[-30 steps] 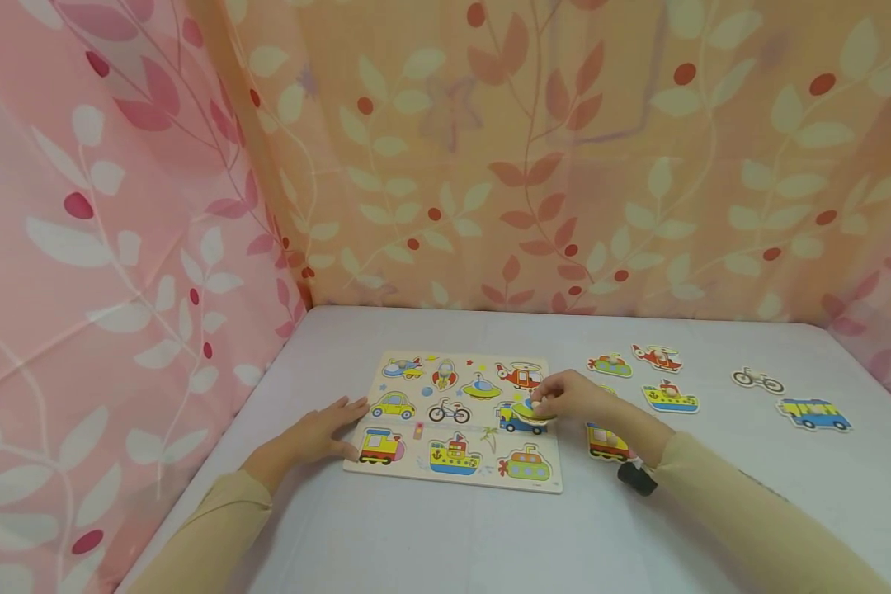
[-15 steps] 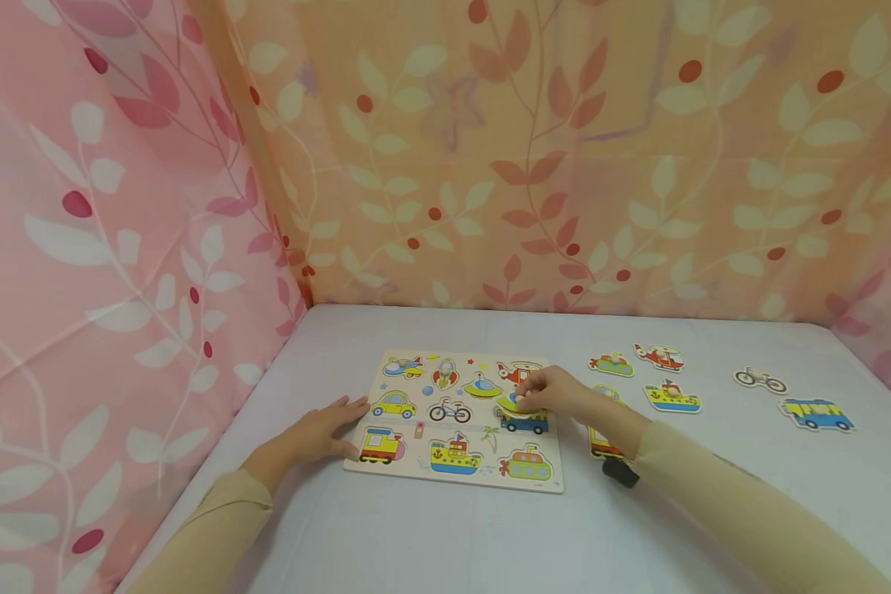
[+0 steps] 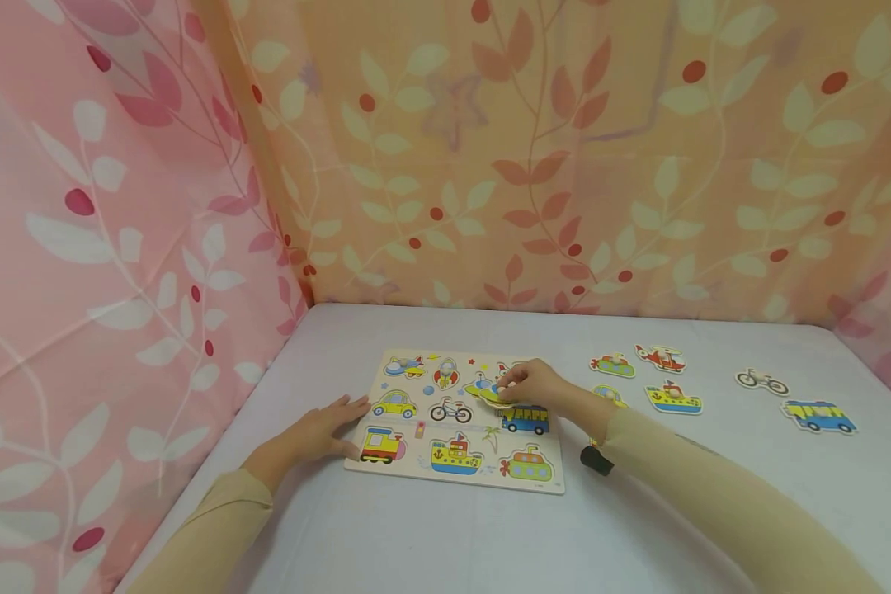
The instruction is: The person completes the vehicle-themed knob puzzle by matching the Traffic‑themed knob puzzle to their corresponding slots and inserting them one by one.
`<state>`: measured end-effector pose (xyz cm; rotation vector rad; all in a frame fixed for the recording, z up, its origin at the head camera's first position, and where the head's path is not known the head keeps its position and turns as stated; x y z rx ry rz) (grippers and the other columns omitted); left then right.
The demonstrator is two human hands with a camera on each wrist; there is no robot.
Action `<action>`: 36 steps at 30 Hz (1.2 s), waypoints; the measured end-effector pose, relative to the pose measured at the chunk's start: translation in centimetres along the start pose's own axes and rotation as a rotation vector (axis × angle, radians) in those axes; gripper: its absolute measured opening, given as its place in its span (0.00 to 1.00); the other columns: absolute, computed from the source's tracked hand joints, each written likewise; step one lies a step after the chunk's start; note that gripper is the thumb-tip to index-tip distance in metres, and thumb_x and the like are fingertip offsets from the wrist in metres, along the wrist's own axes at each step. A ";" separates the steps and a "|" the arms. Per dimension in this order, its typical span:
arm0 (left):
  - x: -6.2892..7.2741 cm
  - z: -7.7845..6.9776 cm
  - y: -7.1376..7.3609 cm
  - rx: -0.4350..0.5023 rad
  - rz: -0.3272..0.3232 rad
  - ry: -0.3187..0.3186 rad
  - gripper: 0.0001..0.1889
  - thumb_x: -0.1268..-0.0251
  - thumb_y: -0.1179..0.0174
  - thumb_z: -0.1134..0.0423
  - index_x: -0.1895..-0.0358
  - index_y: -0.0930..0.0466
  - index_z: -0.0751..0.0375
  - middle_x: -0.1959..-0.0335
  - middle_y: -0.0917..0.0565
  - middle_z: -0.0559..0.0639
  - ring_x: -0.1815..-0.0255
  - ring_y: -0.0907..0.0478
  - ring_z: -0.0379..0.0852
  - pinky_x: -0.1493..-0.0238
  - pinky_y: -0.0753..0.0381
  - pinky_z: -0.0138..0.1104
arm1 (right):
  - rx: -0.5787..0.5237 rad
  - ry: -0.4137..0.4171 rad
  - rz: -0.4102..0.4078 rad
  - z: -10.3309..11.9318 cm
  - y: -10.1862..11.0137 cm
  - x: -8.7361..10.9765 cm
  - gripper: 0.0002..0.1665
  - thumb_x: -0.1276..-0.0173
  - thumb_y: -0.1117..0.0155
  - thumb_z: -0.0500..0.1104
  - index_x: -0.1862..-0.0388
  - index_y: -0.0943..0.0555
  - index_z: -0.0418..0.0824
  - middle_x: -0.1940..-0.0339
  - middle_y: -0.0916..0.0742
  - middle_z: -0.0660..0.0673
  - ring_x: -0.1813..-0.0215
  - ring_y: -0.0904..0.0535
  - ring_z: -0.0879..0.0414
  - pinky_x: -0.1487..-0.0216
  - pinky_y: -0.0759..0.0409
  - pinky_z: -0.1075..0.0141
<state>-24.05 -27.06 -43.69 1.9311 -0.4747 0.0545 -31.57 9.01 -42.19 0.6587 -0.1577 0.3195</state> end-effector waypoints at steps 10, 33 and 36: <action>0.0 -0.1 0.1 -0.001 0.003 -0.013 0.45 0.48 0.28 0.50 0.26 0.39 0.51 0.24 0.40 0.51 0.23 0.54 0.61 0.31 0.53 0.64 | -0.069 -0.079 -0.061 0.7 -1.2 -1.3 0.10 0.39 0.28 0.42 0.60 0.13 0.39 0.46 0.20 0.40 0.49 0.29 0.47 0.50 0.30 0.58; 0.3 -0.5 0.1 0.035 0.003 0.010 0.44 0.48 0.28 0.51 0.26 0.38 0.52 0.24 0.40 0.53 0.23 0.54 0.61 0.31 0.56 0.64 | -0.113 -0.093 -0.029 1.4 -1.2 -1.9 0.18 0.38 0.29 0.40 0.49 0.16 0.38 0.41 0.22 0.37 0.48 0.26 0.47 0.49 0.24 0.59; 0.3 -0.3 0.2 0.043 0.010 0.021 0.45 0.49 0.28 0.51 0.26 0.38 0.51 0.24 0.41 0.54 0.23 0.54 0.61 0.31 0.53 0.64 | -0.110 -0.085 -0.035 1.1 0.3 -1.7 0.19 0.37 0.29 0.42 0.47 0.17 0.38 0.35 0.26 0.36 0.40 0.30 0.44 0.39 0.28 0.53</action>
Point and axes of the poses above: each hand's wrist, its own x-axis away from the middle knuckle, its own y-axis out of the back of the hand, z = x × y, the point moved 2 cm from there along -x, towards the middle knuckle
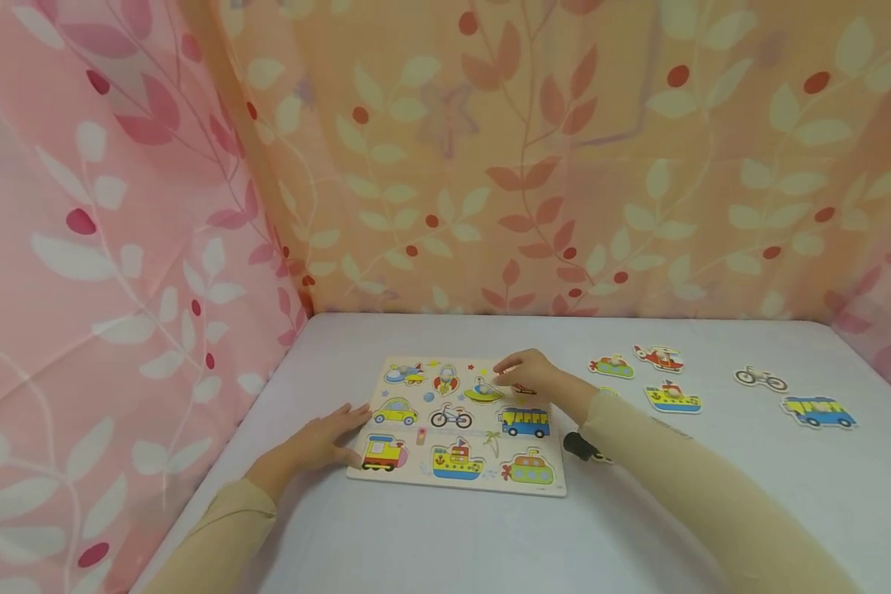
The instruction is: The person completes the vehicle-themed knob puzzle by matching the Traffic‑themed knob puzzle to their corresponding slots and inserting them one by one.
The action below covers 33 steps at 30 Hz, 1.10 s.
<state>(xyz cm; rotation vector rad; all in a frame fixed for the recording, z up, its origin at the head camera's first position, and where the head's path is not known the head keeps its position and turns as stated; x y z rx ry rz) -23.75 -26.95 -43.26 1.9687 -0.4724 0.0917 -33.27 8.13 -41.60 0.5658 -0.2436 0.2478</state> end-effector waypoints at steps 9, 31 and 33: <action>-0.5 0.4 0.9 -0.043 0.033 -0.019 0.41 0.43 0.31 0.50 0.27 0.37 0.54 0.25 0.39 0.54 0.24 0.51 0.63 0.31 0.49 0.62 | 0.011 -0.001 0.025 -1.5 3.6 1.4 0.21 0.36 0.30 0.43 0.45 0.17 0.39 0.37 0.24 0.36 0.40 0.30 0.43 0.37 0.31 0.43; -3.2 -0.3 1.8 -0.037 0.087 0.014 0.49 0.50 0.27 0.55 0.24 0.44 0.56 0.23 0.48 0.60 0.23 0.56 0.62 0.29 0.52 0.58 | 0.104 0.063 0.038 -7.8 14.6 5.3 0.30 0.30 0.38 0.49 0.34 0.27 0.36 0.33 0.31 0.27 0.34 0.36 0.32 0.39 0.32 0.38; -3.4 -0.4 1.8 -0.050 0.081 0.017 0.49 0.50 0.27 0.54 0.24 0.44 0.54 0.23 0.47 0.60 0.23 0.56 0.62 0.28 0.51 0.58 | 0.097 0.068 0.038 -8.5 15.7 5.3 0.32 0.29 0.39 0.50 0.32 0.29 0.35 0.33 0.32 0.26 0.34 0.37 0.32 0.38 0.32 0.38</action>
Point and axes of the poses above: each hand's wrist, its own x-axis away from the middle knuckle, its own y-axis out of the back of the hand, z = x × y, the point moved 2 cm from there along -x, towards the middle knuckle
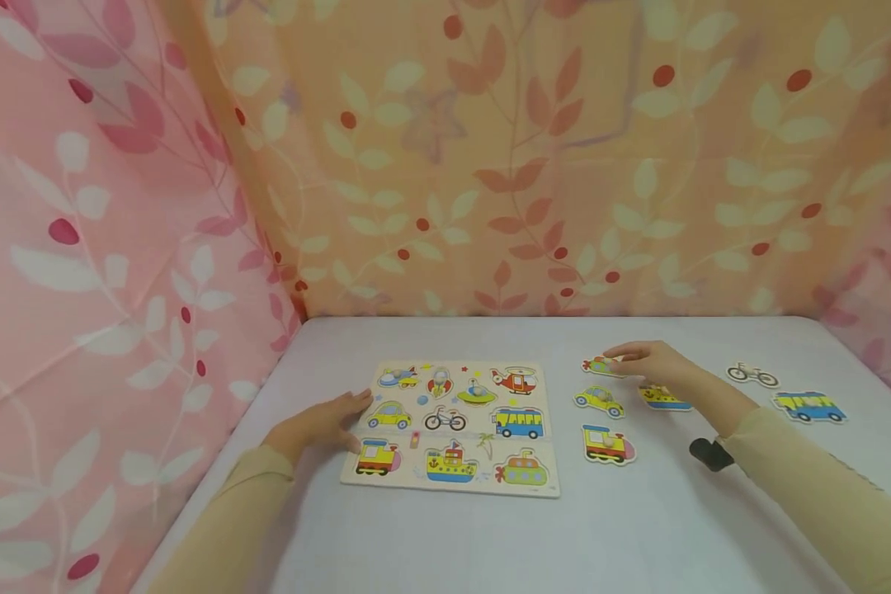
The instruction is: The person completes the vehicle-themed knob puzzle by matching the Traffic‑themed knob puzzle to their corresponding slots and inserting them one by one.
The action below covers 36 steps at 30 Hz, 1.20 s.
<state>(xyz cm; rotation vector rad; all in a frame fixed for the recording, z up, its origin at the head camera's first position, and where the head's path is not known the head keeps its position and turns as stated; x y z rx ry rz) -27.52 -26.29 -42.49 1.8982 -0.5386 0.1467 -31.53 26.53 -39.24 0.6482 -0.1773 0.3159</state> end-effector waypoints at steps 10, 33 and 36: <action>-0.3 0.1 0.0 0.015 0.001 0.028 0.49 0.50 0.27 0.55 0.24 0.45 0.54 0.23 0.49 0.60 0.23 0.57 0.62 0.29 0.52 0.58 | -0.008 -0.003 -0.022 -3.3 3.3 -0.2 0.40 0.28 0.41 0.54 0.28 0.37 0.31 0.29 0.36 0.25 0.37 0.33 0.34 0.45 0.23 0.51; -0.5 -0.2 -0.3 0.054 0.004 0.063 0.51 0.51 0.26 0.55 0.23 0.45 0.52 0.22 0.49 0.58 0.23 0.57 0.62 0.29 0.52 0.60 | 0.011 -0.173 -0.043 -8.3 6.3 -3.1 0.45 0.31 0.39 0.59 0.27 0.39 0.33 0.53 0.26 0.38 0.69 0.32 0.54 0.67 0.31 0.66; -0.4 -0.1 -0.2 0.048 0.002 0.064 0.50 0.51 0.26 0.54 0.23 0.46 0.51 0.22 0.49 0.56 0.23 0.58 0.62 0.29 0.52 0.59 | -0.005 -0.205 -0.055 -8.1 6.2 -3.6 0.44 0.32 0.38 0.58 0.28 0.39 0.33 0.53 0.26 0.37 0.71 0.32 0.54 0.67 0.31 0.65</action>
Point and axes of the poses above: each hand's wrist, its own x-axis away from the middle knuckle, its own y-axis out of the back of the hand, z = x × y, the point moved 2 cm from there along -x, towards the middle knuckle
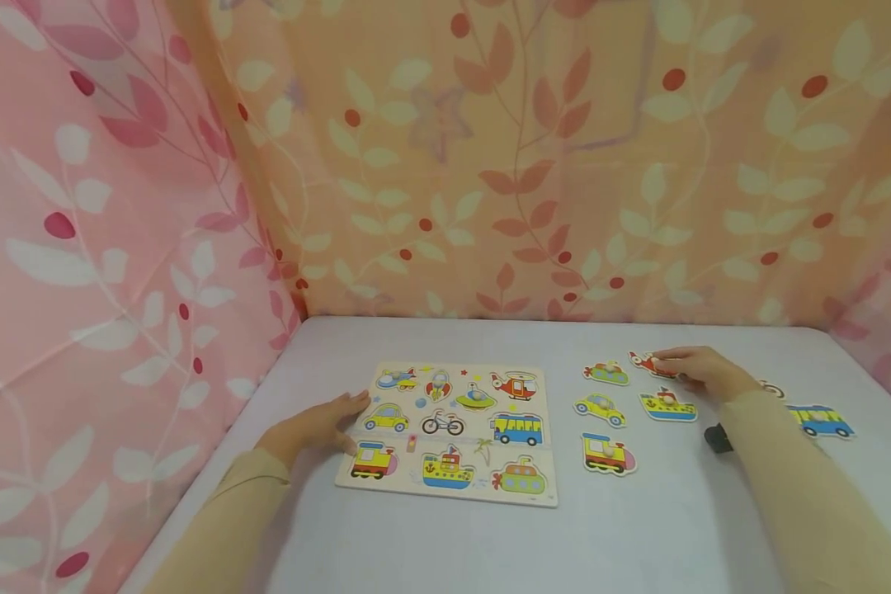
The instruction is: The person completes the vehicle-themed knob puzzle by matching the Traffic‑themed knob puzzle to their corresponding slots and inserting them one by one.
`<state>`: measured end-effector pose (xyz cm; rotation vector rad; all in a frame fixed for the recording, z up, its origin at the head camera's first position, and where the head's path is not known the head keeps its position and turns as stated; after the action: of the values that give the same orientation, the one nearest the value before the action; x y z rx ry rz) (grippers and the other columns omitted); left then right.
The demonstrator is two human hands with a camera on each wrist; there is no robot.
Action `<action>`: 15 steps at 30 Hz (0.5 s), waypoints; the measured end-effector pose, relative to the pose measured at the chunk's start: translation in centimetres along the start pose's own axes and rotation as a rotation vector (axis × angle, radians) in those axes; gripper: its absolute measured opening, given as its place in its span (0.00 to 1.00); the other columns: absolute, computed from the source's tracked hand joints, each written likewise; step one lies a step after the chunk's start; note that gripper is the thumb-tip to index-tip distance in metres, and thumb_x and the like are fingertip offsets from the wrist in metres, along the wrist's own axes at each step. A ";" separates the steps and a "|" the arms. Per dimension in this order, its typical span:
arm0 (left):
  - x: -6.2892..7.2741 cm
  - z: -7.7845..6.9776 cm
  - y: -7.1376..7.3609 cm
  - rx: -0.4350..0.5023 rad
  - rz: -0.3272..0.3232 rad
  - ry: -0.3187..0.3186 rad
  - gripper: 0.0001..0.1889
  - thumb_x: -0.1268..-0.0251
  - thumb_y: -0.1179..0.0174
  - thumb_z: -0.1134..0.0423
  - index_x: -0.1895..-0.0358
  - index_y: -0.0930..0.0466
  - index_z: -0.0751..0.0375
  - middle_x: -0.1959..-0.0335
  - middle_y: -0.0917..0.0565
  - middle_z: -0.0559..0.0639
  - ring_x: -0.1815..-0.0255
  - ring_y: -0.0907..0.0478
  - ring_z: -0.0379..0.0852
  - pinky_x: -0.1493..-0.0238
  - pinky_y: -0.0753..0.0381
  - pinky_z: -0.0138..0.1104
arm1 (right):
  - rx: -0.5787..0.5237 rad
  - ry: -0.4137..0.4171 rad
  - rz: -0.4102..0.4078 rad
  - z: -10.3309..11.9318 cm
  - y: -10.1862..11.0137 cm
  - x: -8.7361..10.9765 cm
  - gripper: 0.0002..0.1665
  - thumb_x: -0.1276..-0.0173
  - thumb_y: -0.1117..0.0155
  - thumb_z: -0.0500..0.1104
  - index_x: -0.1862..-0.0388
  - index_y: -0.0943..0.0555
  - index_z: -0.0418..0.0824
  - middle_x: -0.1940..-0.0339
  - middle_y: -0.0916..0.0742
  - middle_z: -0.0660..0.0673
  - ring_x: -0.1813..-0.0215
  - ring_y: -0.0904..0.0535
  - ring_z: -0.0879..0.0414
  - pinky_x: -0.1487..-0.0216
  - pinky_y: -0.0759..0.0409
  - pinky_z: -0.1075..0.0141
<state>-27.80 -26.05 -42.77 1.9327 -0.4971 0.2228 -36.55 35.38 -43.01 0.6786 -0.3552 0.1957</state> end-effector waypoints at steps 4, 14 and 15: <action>0.3 0.1 0.1 -0.005 -0.002 0.005 0.50 0.51 0.26 0.54 0.23 0.45 0.51 0.22 0.49 0.56 0.23 0.58 0.62 0.29 0.52 0.60 | -0.029 -0.111 -0.025 0.1 -0.1 -0.5 0.46 0.34 0.37 0.59 0.27 0.39 0.36 0.49 0.28 0.35 0.68 0.32 0.52 0.64 0.32 0.64; 0.6 0.2 0.3 0.002 0.005 -0.002 0.50 0.50 0.26 0.56 0.23 0.46 0.52 0.21 0.50 0.51 0.22 0.60 0.61 0.29 0.54 0.61 | -0.077 -0.172 -0.071 0.6 -0.9 -1.1 0.43 0.34 0.35 0.53 0.29 0.36 0.31 0.49 0.26 0.34 0.66 0.31 0.51 0.64 0.32 0.64; 0.7 0.2 0.3 0.001 0.006 -0.005 0.50 0.50 0.26 0.55 0.23 0.45 0.52 0.21 0.50 0.51 0.22 0.60 0.61 0.29 0.54 0.61 | -0.076 -0.182 -0.074 0.6 -0.9 -1.2 0.43 0.33 0.35 0.53 0.29 0.36 0.31 0.49 0.27 0.34 0.65 0.31 0.51 0.64 0.32 0.64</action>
<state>-27.32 -26.49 -42.32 1.9334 -0.5061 0.2225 -37.51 34.21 -43.53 0.6345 -0.5085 0.0494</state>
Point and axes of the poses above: each hand's wrist, its own x-axis away from the middle knuckle, its own y-axis out of the back of the hand, z = x × y, the point moved 2 cm from there along -x, towards the middle knuckle
